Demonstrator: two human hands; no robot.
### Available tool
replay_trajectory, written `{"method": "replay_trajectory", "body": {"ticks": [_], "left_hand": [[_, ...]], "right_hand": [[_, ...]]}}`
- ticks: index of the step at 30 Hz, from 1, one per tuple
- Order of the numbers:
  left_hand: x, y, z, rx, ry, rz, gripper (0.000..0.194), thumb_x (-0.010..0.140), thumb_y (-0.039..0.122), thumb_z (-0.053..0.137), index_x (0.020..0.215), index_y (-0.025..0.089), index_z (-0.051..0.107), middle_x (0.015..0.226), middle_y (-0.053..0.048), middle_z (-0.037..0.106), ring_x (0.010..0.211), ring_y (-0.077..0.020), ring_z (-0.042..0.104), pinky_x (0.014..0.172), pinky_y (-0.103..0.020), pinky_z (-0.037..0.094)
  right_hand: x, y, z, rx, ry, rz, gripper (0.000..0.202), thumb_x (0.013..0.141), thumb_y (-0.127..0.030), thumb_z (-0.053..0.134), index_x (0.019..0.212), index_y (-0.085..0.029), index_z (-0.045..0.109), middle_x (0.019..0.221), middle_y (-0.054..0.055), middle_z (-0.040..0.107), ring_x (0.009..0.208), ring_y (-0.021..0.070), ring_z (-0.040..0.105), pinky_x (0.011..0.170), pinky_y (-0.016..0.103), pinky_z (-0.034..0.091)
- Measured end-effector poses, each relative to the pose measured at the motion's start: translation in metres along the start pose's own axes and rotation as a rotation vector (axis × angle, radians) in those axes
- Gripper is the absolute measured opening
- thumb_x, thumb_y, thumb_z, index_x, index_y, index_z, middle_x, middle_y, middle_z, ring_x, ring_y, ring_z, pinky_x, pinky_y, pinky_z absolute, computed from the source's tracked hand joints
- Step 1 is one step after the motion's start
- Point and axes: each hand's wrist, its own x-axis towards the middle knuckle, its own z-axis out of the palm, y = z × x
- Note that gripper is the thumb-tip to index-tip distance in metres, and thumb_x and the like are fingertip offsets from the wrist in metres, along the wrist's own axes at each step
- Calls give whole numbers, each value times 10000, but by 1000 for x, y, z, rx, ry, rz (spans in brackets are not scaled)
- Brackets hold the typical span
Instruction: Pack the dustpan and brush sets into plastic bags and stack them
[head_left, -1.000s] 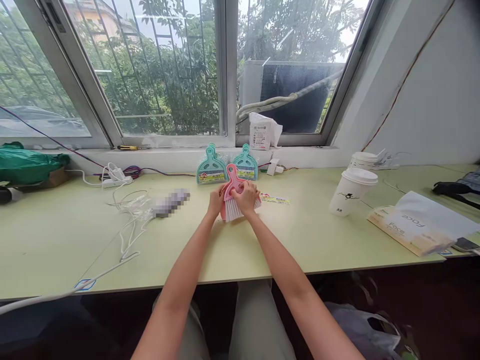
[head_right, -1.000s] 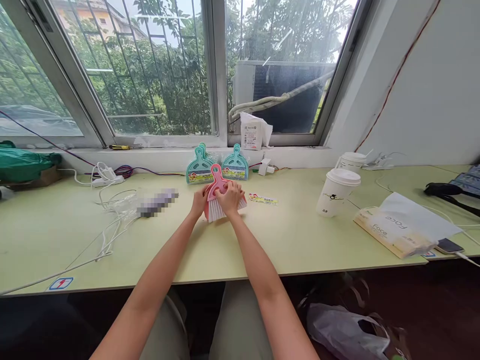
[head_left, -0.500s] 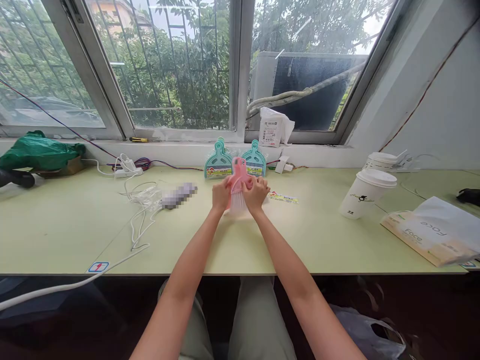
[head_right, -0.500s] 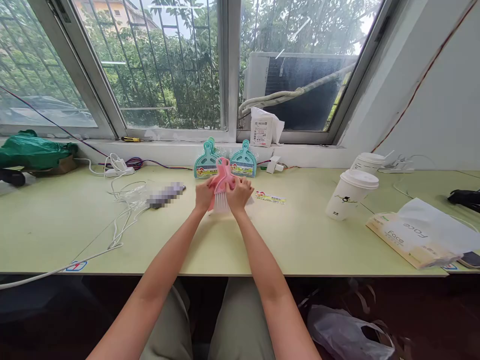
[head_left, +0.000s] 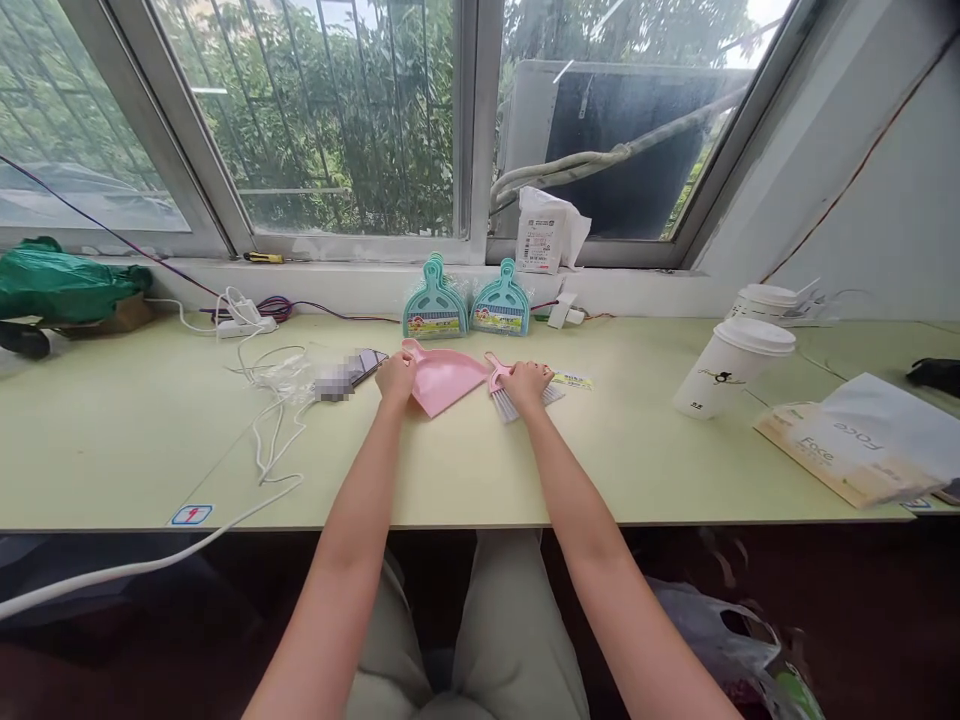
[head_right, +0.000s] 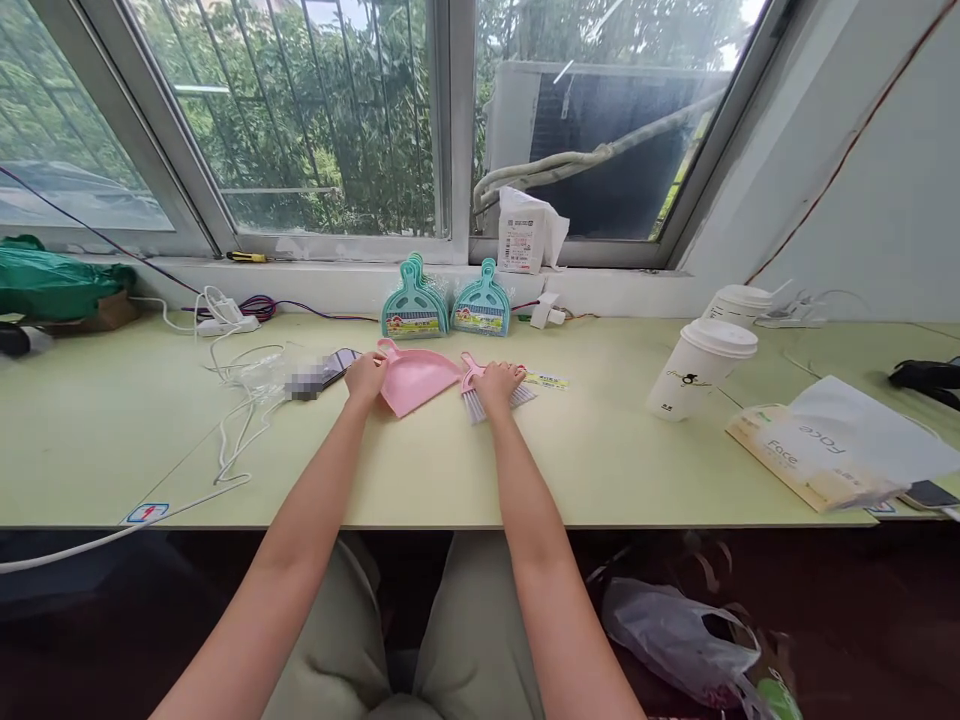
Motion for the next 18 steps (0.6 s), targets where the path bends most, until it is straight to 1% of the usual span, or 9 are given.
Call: {"method": "replay_trajectory", "body": {"ticks": [3,6,9,12,14,16,18], "left_hand": [[0,1,1,14,12,8,306,876,342,459,1012,195,691,1017,-139,689,999,-311,608,826,-383,431],[0,1,0,34,22,-4,330,891,354,432,990,168,687,1001,-168,680,984,-332,610,820,-408,429],[0,-1,2,78,3,4,343,887,385,451,971,152,689,1026,-188,670,985,-337,609,823,-411,429],[2,-5,6,114,-26,18,350,876,434,481,957,165,690,1022,-175,674,977,-328,612,810,-397,438],[3,-7,8,113,-38,29,343,877,443,482,941,174,685,1009,-167,678,978,-317,612,795,-380,441],[3,-7,8,94,-50,57,308,871,423,492,908,179,677,980,-156,683,971,-301,614,774,-357,441],[2,-4,7,27,-113,100,253,844,393,533,869,183,671,917,-133,690,905,-270,626,729,-324,442]], "right_hand": [[3,4,2,-10,23,3,336,761,-409,587,946,-159,714,1094,180,629,1103,336,491,912,459,247],[4,3,1,-8,20,-13,339,762,-434,588,916,-162,719,1080,179,634,1103,333,491,913,462,246],[5,1,1,-67,-7,-39,312,739,-378,615,913,-139,716,1059,194,641,1086,335,505,918,465,247],[5,-1,-1,-101,-24,-41,301,721,-315,624,919,-104,710,1025,209,649,1057,346,524,925,476,253],[4,-3,-2,-57,9,-43,293,725,-309,615,918,-108,706,1028,205,649,1058,349,524,922,481,264],[3,-8,-4,35,49,-47,276,745,-329,595,918,-142,701,1050,177,648,1061,330,525,923,479,275],[-1,-15,-5,115,38,-74,255,767,-346,575,919,-178,694,1064,134,648,1059,298,529,928,466,285]]}}
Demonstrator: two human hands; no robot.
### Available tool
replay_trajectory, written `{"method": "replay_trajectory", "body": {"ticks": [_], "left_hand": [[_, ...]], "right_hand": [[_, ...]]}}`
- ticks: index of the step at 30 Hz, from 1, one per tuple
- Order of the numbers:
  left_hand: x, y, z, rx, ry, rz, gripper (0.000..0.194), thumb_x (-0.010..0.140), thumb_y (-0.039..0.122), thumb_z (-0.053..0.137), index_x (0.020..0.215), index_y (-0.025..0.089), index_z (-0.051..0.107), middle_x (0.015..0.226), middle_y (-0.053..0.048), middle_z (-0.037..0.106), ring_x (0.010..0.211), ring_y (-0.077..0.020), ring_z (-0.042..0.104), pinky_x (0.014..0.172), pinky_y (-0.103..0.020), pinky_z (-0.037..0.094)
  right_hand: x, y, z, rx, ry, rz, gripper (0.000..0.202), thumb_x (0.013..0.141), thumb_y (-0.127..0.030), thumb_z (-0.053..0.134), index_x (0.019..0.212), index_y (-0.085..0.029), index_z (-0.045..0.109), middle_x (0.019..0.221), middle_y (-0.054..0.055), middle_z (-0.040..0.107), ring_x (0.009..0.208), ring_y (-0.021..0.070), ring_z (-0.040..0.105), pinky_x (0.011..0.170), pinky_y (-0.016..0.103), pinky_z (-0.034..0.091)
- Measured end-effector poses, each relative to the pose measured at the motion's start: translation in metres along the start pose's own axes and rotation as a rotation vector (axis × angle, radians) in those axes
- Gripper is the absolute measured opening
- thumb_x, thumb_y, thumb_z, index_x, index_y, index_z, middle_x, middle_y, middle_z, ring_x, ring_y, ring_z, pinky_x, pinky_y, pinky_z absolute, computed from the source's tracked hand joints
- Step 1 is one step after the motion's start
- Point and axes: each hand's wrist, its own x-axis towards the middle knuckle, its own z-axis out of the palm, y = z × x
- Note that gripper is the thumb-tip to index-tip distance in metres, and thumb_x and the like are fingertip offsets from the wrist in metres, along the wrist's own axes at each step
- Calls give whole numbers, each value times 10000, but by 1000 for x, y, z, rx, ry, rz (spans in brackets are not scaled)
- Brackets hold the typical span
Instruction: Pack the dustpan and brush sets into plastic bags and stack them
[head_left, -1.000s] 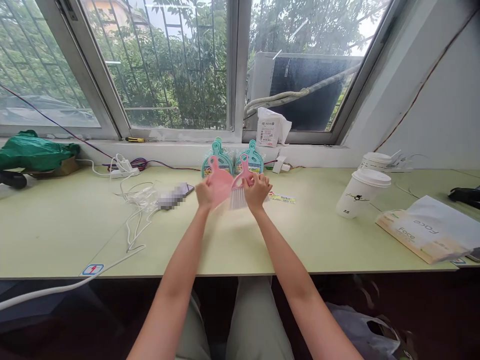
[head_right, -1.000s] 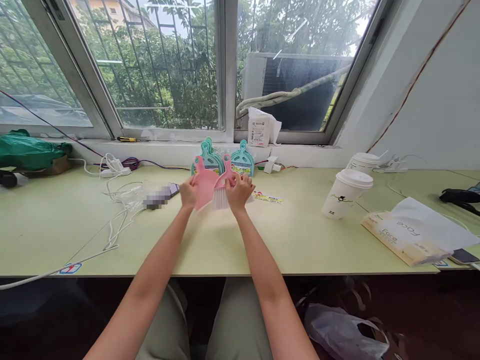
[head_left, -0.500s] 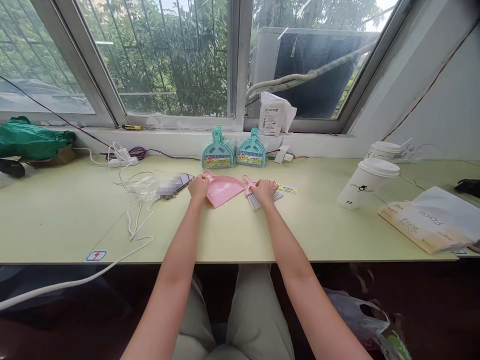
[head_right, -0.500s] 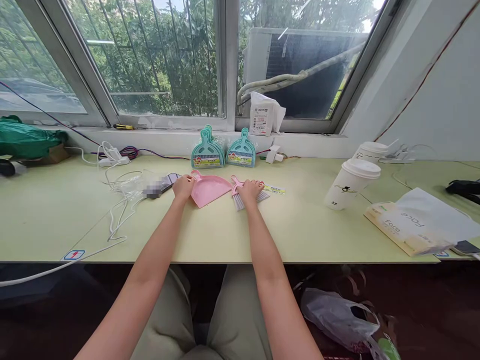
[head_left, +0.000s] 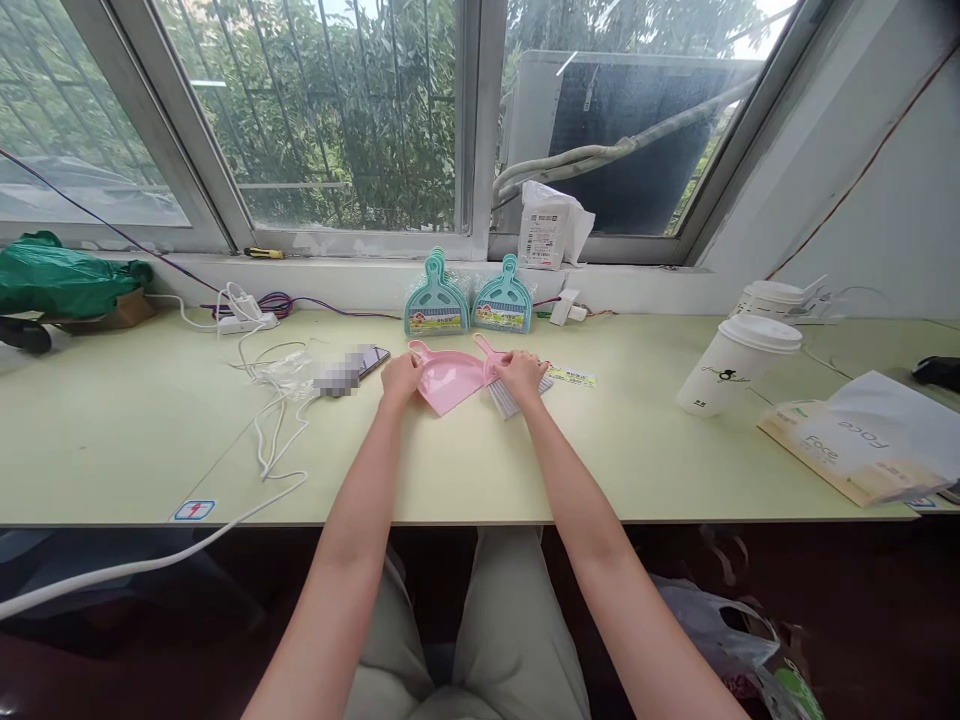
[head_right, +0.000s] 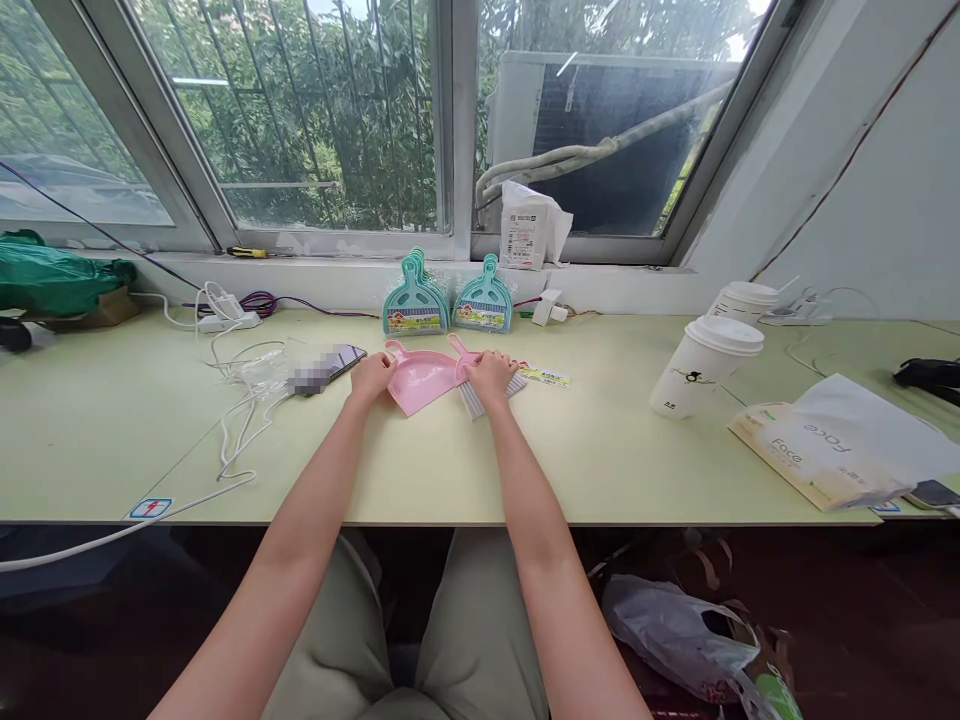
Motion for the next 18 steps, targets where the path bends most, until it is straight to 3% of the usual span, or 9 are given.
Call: {"method": "replay_trajectory", "body": {"ticks": [2,6,8,10,11,15,16,18], "left_hand": [[-4,8,-3,-169,-188,59,221,809,371,578,869,180,673,820,-104,687,742,-217,622,632,-287,430],[-15,26,-8,-539,-749,242,297,725,426,676,838,151,691,718,-82,660,500,-120,499,449,-230,311],[-17,31,-10,-577,-856,302,313,688,446,716,780,148,685,728,-78,656,506,-104,487,436,-217,284],[-16,31,-11,-575,-791,311,314,698,446,718,815,156,685,726,-66,652,534,-108,500,461,-215,310],[-14,30,-12,-567,-685,307,318,712,443,710,851,159,683,723,-62,650,559,-117,516,488,-220,338],[-2,19,-10,-430,-30,187,392,768,480,659,1005,168,649,860,-82,673,783,-189,605,666,-270,450],[0,16,-7,-409,37,138,427,782,502,639,1055,174,635,930,-90,676,830,-203,614,691,-282,464],[3,13,2,-455,-62,61,483,802,526,606,1131,172,610,1008,-105,669,839,-213,629,672,-293,486]], "right_hand": [[-4,-8,2,25,-71,-65,240,774,-353,581,920,-198,691,1066,105,651,1055,277,529,924,445,296],[-11,-20,7,21,-202,-260,196,804,-321,580,929,-223,695,1088,70,662,1082,250,522,897,401,303],[-12,-22,7,33,-219,-306,177,827,-306,564,917,-233,697,1102,51,668,1089,233,523,894,392,294],[-12,-22,5,49,-237,-297,163,827,-318,576,898,-244,702,1112,35,672,1094,230,522,884,387,292],[-12,-21,3,58,-246,-286,161,823,-332,585,893,-248,704,1113,30,673,1097,231,520,878,384,293],[-13,-22,-3,74,-256,-270,171,818,-340,595,913,-249,704,1113,33,673,1085,226,526,862,371,300],[-13,-22,-3,71,-253,-273,172,819,-339,596,917,-248,704,1113,35,672,1080,226,527,864,373,301],[-14,-23,0,72,-249,-287,169,825,-351,601,910,-248,705,1117,35,668,1081,229,525,870,377,306]]}}
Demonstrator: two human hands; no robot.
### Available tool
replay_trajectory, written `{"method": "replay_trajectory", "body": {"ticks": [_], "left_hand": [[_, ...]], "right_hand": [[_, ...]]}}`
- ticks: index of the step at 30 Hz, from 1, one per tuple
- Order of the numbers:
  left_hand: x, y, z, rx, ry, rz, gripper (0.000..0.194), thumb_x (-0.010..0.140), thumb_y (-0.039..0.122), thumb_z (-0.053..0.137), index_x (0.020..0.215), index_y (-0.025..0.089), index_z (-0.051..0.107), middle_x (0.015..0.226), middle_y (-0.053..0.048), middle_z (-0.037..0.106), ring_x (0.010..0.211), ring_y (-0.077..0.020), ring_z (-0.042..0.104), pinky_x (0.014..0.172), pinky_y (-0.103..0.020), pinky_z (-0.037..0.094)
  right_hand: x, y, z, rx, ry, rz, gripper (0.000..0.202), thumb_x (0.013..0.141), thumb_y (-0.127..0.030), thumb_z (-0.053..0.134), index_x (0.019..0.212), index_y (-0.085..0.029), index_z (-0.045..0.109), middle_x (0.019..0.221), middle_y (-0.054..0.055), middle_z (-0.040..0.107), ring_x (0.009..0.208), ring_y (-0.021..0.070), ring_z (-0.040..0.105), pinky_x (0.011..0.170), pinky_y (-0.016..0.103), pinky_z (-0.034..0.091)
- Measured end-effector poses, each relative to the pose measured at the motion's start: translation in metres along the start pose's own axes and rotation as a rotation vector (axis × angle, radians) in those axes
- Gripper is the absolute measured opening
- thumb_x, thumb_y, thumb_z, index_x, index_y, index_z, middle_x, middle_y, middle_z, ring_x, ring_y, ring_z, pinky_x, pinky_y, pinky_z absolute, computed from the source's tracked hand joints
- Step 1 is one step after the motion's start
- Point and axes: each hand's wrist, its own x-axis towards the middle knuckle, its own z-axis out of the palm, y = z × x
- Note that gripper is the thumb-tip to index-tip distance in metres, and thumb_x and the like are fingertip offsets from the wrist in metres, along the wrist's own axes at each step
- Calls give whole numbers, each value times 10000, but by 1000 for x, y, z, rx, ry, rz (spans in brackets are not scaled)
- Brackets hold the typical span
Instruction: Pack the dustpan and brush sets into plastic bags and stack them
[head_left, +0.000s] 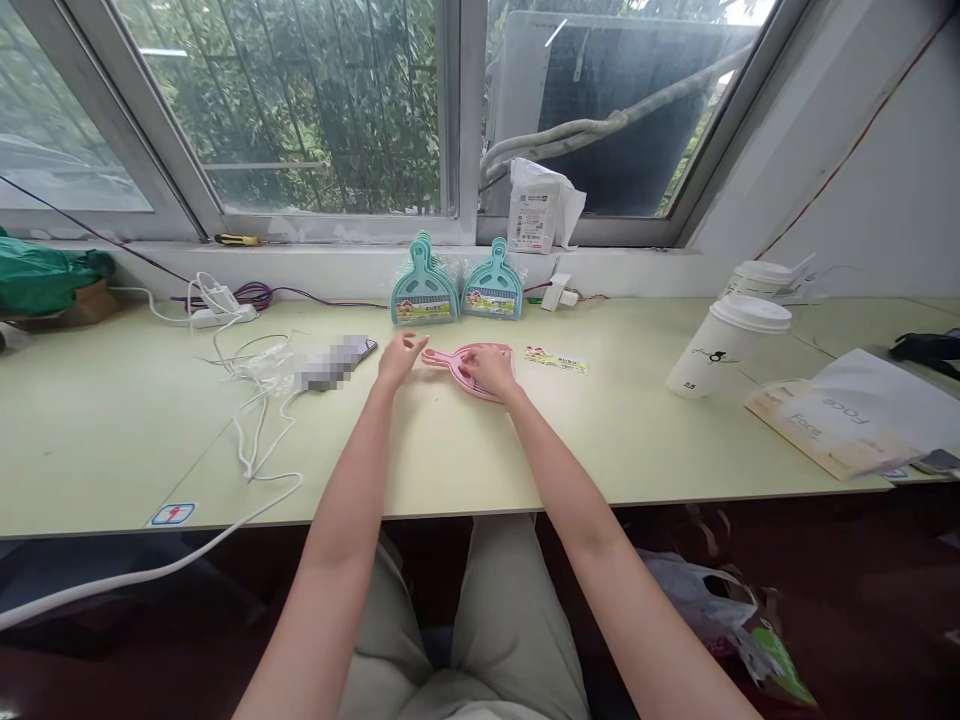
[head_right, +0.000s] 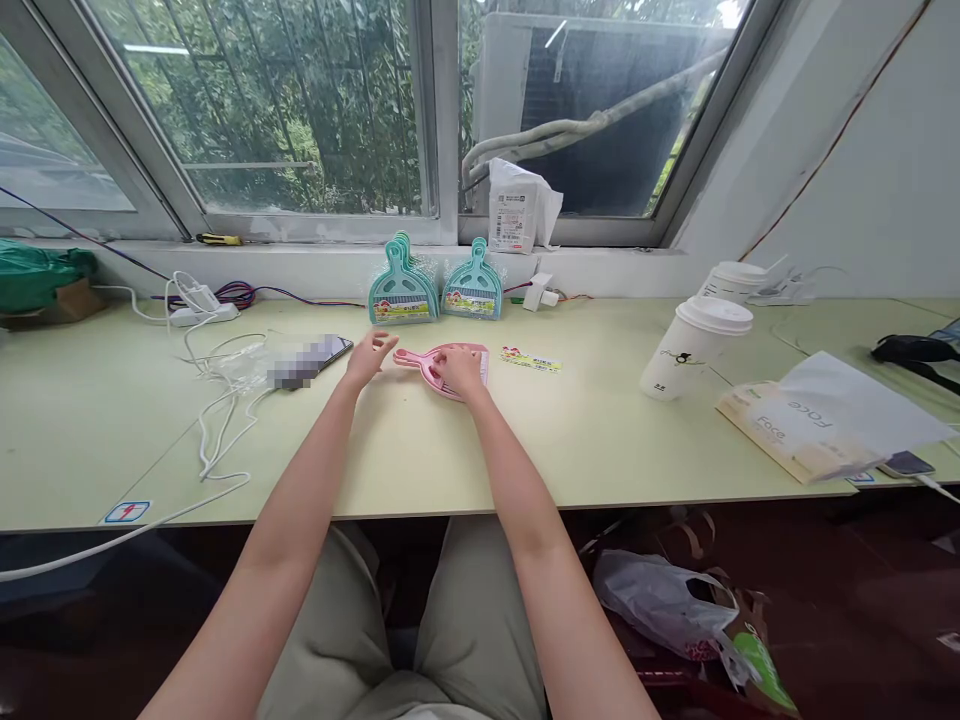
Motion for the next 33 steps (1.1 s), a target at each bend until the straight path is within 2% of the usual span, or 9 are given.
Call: {"method": "replay_trajectory", "body": {"ticks": [2,4,8,11,16,21,25,29,33], "left_hand": [[1,-5,10,-133,-192,-80,496,782,490,645,1138,145,611,966,-118,672,759,-203,642,612,-289,497],[0,-6,19,-300,-284,-137,473,747,400,704,1115,118,615,900,-115,672,693,-183,648,604,-286,515],[-5,1,23,-577,-291,-245,367,717,217,730,1047,98,622,867,-106,672,721,-162,670,710,-299,561],[-8,8,19,-624,-258,-326,312,723,120,689,1028,93,630,815,-98,673,729,-158,673,749,-303,565],[-11,16,16,-665,-163,-445,406,670,-2,634,1067,84,623,748,-68,666,600,-129,642,709,-282,556],[-17,25,13,-632,-142,-414,447,623,-64,587,1047,77,574,707,-57,653,560,-140,634,607,-258,540],[-19,30,8,-609,-167,-393,384,605,-83,557,949,88,577,633,-36,625,501,-138,610,565,-251,529],[-19,33,7,-564,-180,-422,355,588,-95,564,891,86,605,601,-48,622,513,-166,626,576,-270,537],[-15,31,9,-528,-184,-413,335,569,-100,592,850,73,649,648,-76,648,544,-175,641,611,-284,551]], "right_hand": [[1,0,4,6,5,-24,173,836,-368,601,897,-247,707,1127,34,662,1095,229,517,872,377,316],[2,0,8,11,12,-38,171,841,-365,602,894,-244,710,1140,36,655,1108,226,510,870,371,329],[2,-1,9,41,0,-36,159,832,-358,612,890,-253,715,1152,35,649,1122,230,504,866,367,342],[2,-3,8,50,-16,-43,139,827,-345,617,872,-258,715,1160,22,648,1124,233,507,878,373,335],[4,-8,5,-4,-52,-47,134,806,-332,647,890,-257,720,1168,26,644,1128,235,512,895,366,336],[5,-9,1,-51,-84,-41,183,782,-381,666,919,-274,722,1130,12,658,1094,215,543,884,335,349],[7,-13,-6,-85,-146,-12,194,753,-399,688,903,-283,729,1099,3,680,1053,215,576,882,336,351],[12,-20,-15,-129,-224,1,167,730,-365,720,871,-278,734,1009,11,712,1004,213,604,904,354,330],[14,-29,-21,-240,-252,-56,119,728,-311,735,819,-233,738,970,52,717,972,222,616,909,370,311]]}}
